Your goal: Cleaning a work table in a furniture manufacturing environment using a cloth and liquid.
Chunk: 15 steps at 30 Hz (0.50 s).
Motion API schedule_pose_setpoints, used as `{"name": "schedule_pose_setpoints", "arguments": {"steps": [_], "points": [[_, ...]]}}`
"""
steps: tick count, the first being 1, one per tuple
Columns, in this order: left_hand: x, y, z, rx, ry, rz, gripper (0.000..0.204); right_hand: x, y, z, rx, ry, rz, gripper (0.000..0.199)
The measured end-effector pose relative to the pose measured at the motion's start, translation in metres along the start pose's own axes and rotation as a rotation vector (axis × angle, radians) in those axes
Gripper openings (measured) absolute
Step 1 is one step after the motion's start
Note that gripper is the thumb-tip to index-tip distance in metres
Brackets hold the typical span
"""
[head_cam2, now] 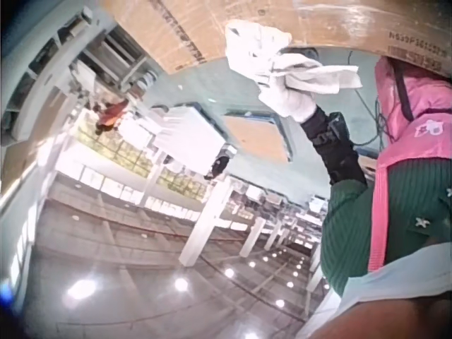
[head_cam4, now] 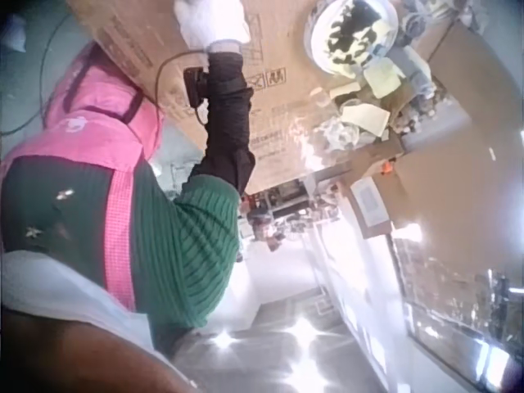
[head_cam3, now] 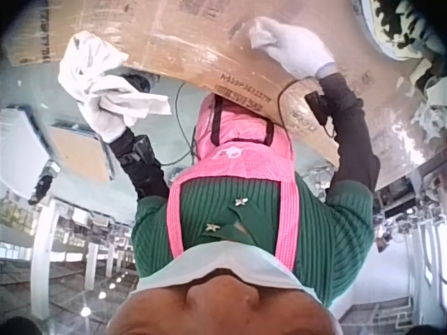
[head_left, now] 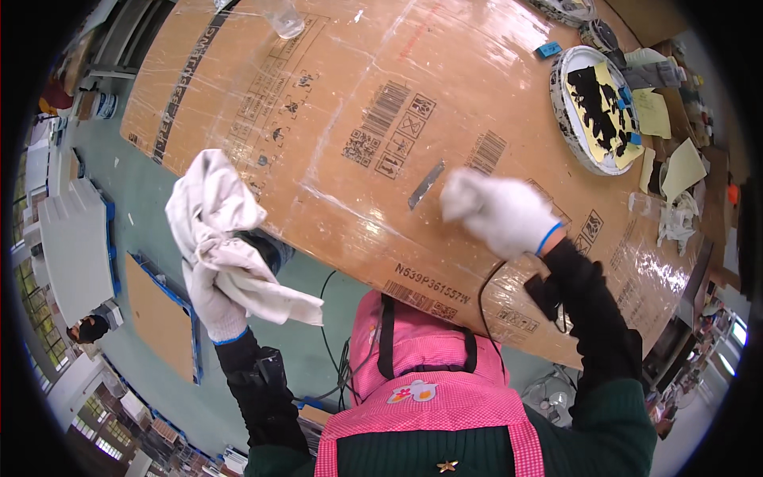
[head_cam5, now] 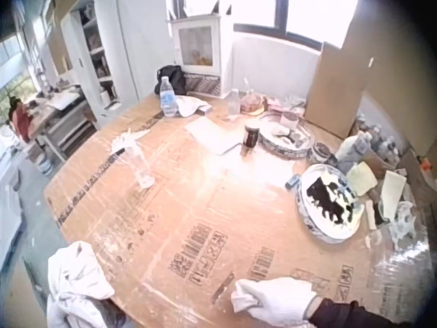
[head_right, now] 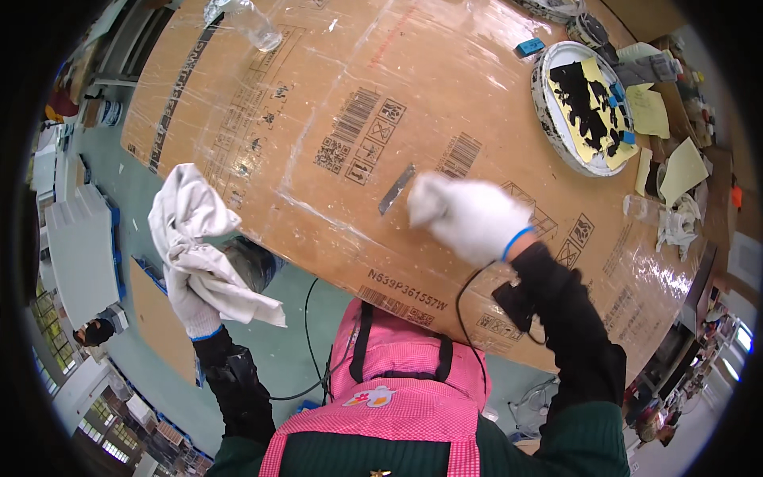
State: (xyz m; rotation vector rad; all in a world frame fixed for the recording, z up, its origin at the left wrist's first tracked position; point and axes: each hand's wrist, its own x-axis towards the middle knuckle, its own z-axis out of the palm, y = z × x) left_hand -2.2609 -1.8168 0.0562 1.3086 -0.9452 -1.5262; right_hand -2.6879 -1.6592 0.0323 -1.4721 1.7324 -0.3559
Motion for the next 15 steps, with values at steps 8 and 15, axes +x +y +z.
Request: {"name": "schedule_pose_setpoints", "arguments": {"steps": [8, 15], "points": [[0.007, 0.002, 0.043, 0.080, -0.099, -0.037, 0.043, 0.044, -0.004, 0.038, -0.397, 0.006, 0.030, 0.026], [0.022, -0.012, 0.020, -0.109, -0.227, -0.061, 0.031, 0.086, 0.120, -0.076, -0.506, 0.662, 0.366, 0.032]]}}
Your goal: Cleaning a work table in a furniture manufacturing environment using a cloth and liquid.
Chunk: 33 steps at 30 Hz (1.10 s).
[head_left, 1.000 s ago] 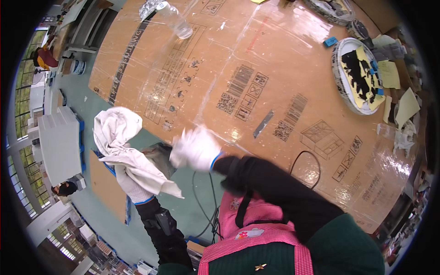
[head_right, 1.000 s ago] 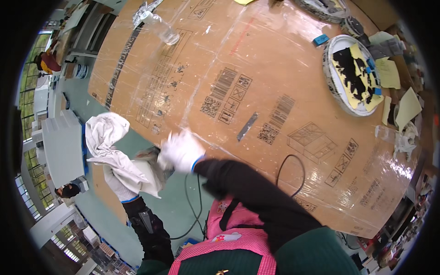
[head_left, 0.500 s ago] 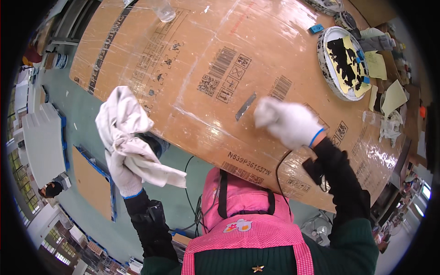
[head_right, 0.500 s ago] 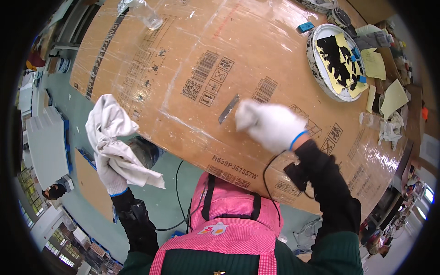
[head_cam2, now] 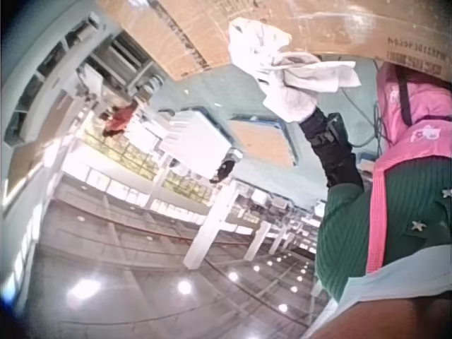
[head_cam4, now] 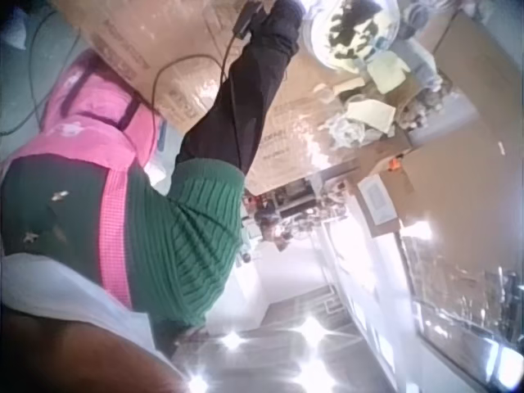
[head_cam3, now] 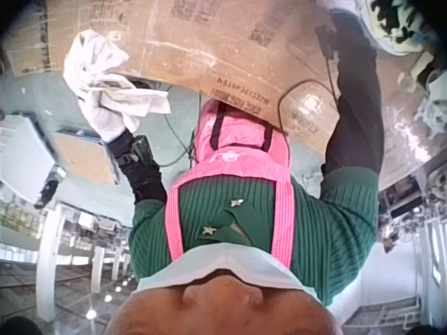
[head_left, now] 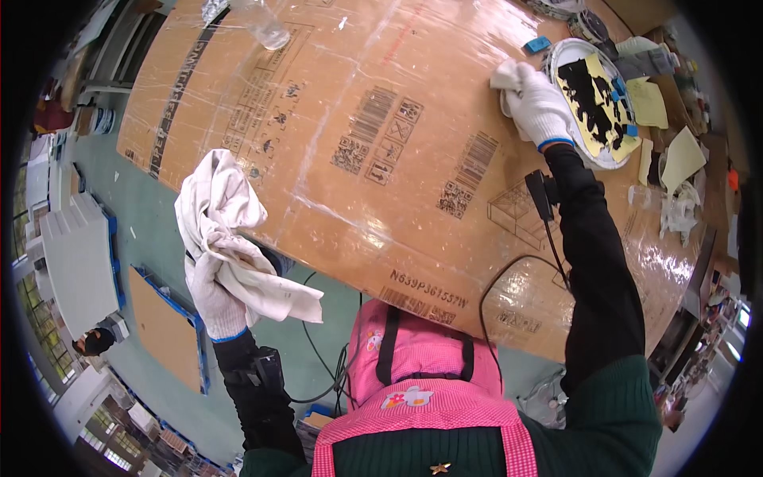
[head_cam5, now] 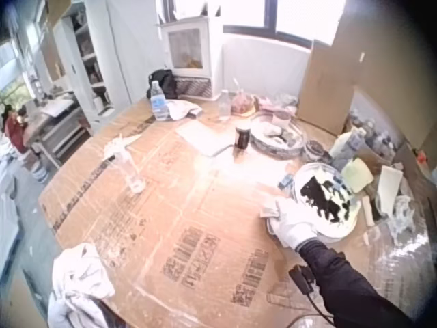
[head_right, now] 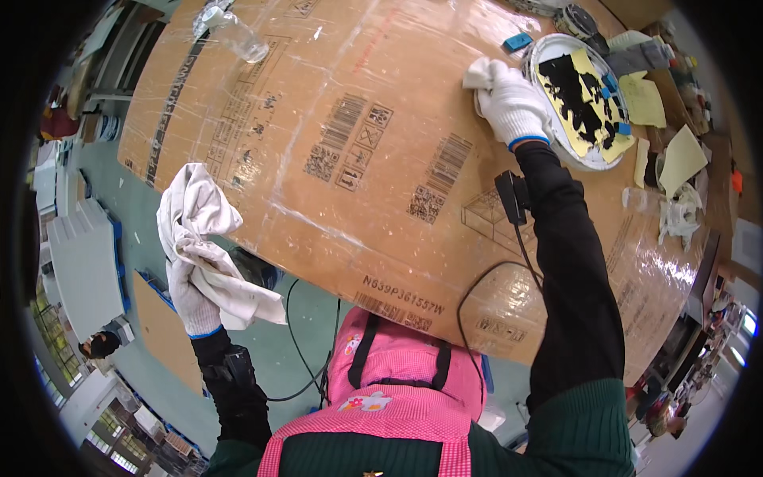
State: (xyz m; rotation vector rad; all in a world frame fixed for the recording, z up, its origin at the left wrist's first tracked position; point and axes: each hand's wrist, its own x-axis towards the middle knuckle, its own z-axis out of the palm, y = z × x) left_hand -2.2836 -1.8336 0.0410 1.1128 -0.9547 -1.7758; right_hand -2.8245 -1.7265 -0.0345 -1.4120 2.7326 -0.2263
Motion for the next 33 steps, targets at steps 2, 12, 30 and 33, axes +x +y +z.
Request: {"name": "schedule_pose_setpoints", "arguments": {"steps": [2, 12, 30, 33], "points": [[-0.003, -0.006, -0.013, 0.001, 0.179, -0.003, 0.026, 0.000, -0.024, 0.005, 0.217, 0.131, -0.080, 0.037], [-0.019, 0.020, -0.037, 0.224, 0.036, 0.378, 0.037, -0.166, -0.273, 0.004, 0.172, -0.485, -0.381, 0.036], [0.007, -0.035, -0.065, -0.030, 0.023, -0.070, 0.029, -0.223, -0.143, 0.055, 0.453, 0.194, -0.539, 0.033], [0.002, -0.037, 0.059, -0.141, -0.182, -0.021, 0.038, -0.310, -0.175, 0.059, 0.629, -0.396, -0.847, 0.020]]}}
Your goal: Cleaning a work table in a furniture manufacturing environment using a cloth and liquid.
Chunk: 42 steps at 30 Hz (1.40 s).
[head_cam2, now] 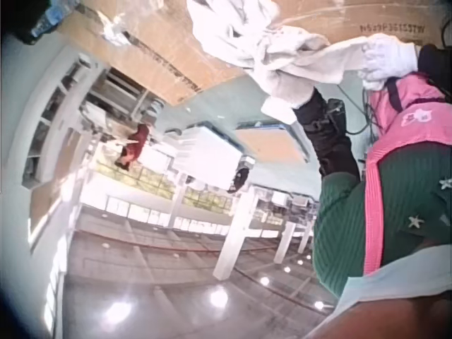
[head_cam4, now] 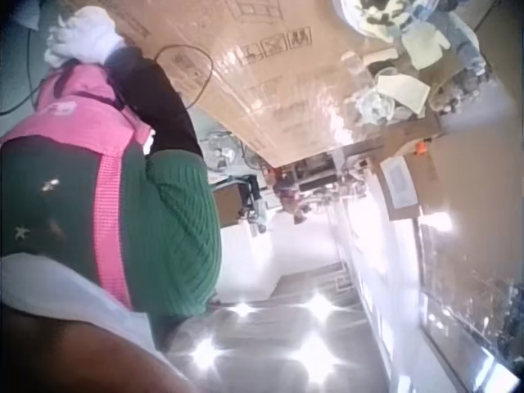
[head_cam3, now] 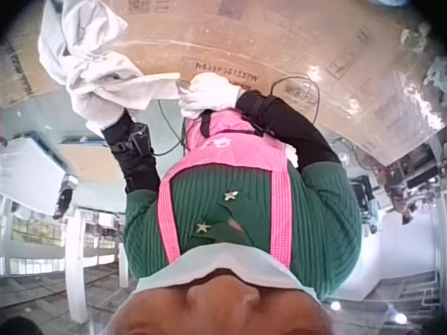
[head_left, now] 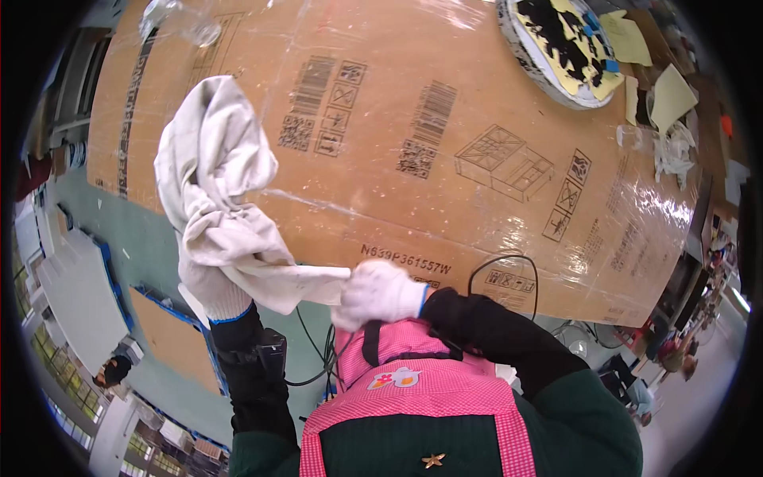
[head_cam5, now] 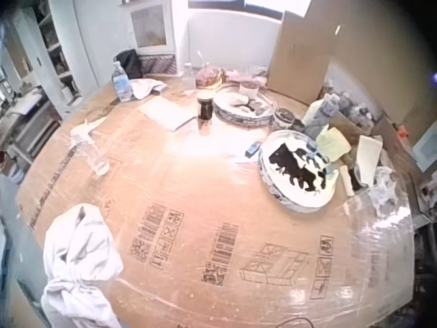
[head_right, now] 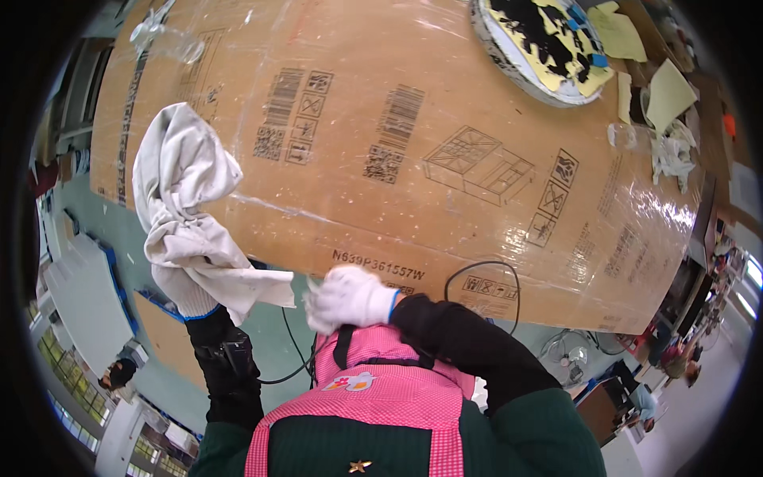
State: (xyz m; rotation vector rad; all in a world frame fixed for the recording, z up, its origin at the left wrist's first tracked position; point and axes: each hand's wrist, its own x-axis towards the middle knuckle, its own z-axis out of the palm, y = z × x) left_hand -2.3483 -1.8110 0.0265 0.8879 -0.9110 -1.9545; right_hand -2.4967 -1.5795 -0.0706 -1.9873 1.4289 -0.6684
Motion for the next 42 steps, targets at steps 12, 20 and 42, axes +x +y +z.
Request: {"name": "schedule_pose_setpoints", "arguments": {"steps": [12, 20, 42], "points": [[0.026, -0.057, 0.110, 0.300, -0.191, -0.120, 0.041, -0.072, 0.101, -0.135, -0.718, 0.603, 0.366, 0.043], [0.050, -0.100, 0.171, 0.342, -0.339, -0.081, 0.052, -0.240, -0.015, -0.007, 0.165, 0.395, 0.479, 0.020], [0.086, -0.164, 0.231, 0.770, -0.444, -0.143, 0.043, -0.242, -0.010, -0.027, -0.541, 0.646, 0.683, 0.028]]}}
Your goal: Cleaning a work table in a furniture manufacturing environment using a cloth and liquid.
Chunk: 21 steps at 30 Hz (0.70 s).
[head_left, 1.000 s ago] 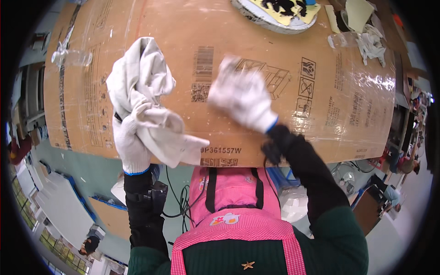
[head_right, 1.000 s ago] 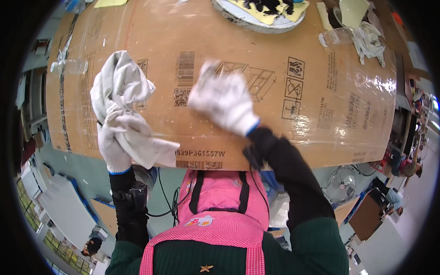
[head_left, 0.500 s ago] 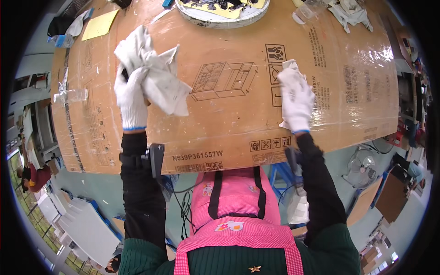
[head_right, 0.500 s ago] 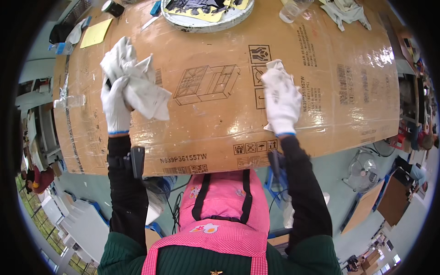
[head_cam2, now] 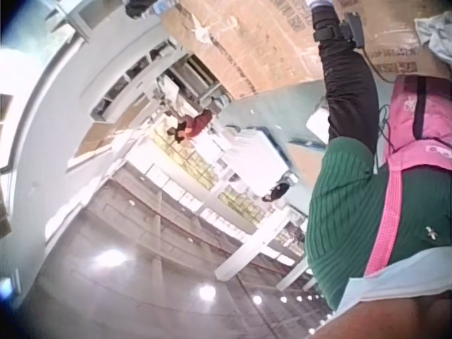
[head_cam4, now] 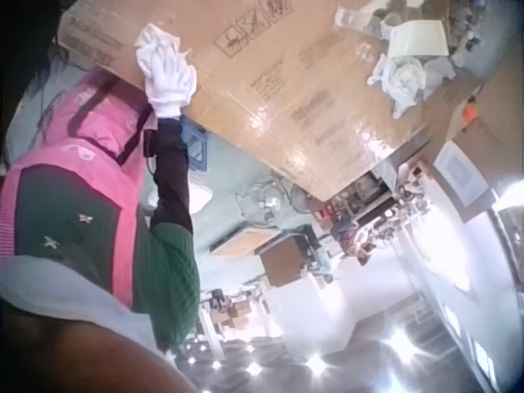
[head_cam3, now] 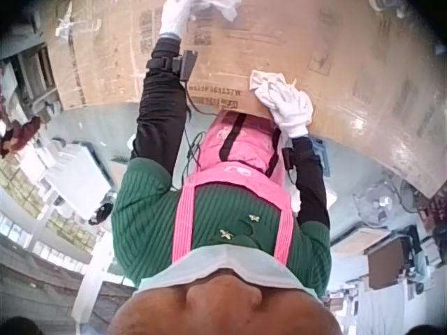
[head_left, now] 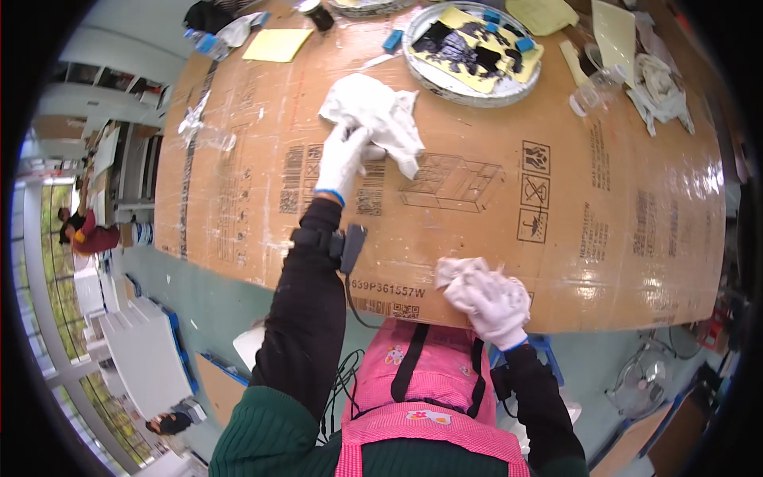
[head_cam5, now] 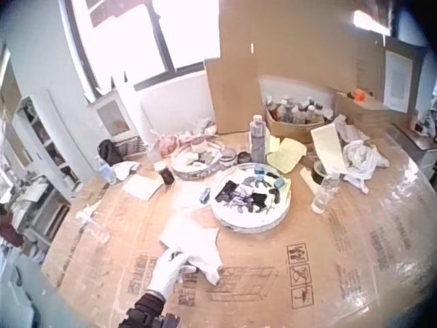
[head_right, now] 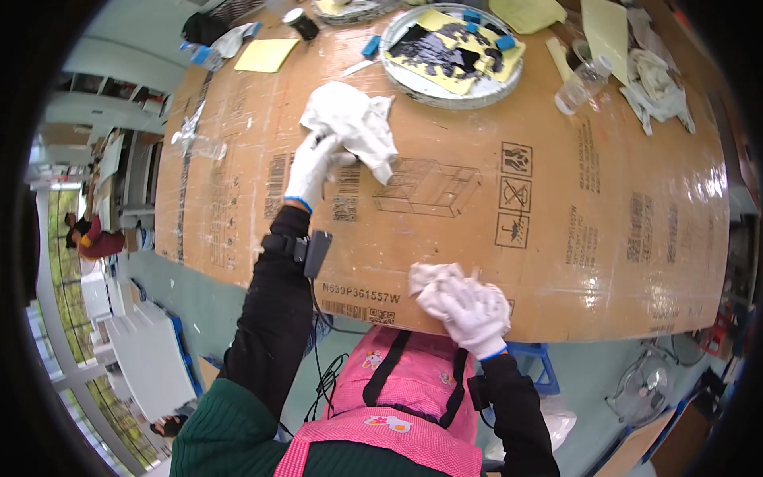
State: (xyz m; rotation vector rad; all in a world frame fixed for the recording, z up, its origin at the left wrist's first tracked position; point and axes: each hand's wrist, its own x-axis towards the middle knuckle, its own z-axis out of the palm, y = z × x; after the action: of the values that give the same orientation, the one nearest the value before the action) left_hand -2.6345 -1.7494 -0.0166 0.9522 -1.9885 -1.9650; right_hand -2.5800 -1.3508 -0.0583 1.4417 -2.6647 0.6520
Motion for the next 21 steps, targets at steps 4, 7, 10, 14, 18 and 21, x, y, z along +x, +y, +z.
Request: {"name": "schedule_pose_setpoints", "arguments": {"steps": [4, 7, 10, 14, 18, 21], "points": [[-0.091, -0.017, -0.018, -0.349, 0.003, -0.255, 0.043, 0.001, 0.010, 0.004, -0.027, 0.087, 0.174, 0.034], [-0.155, -0.040, -0.057, -0.405, 0.070, -0.452, 0.039, 0.007, 0.010, 0.007, -0.005, 0.057, 0.236, 0.041], [-0.195, -0.045, -0.117, -0.571, 0.276, -0.404, 0.035, 0.013, 0.013, 0.039, 0.775, 0.152, 0.874, 0.037], [-0.196, -0.028, -0.220, -0.766, 0.571, -0.136, 0.025, 0.077, -0.037, 0.041, 1.667, 0.015, 0.953, 0.038], [-0.153, 0.025, -0.289, -0.273, 0.641, -0.063, 0.030, 0.146, -0.105, 0.064, 1.027, 0.013, 0.650, 0.028], [-0.099, 0.048, -0.341, 0.068, 0.681, 0.176, 0.054, 0.212, -0.172, 0.084, 1.385, -0.025, 0.727, 0.027]]}}
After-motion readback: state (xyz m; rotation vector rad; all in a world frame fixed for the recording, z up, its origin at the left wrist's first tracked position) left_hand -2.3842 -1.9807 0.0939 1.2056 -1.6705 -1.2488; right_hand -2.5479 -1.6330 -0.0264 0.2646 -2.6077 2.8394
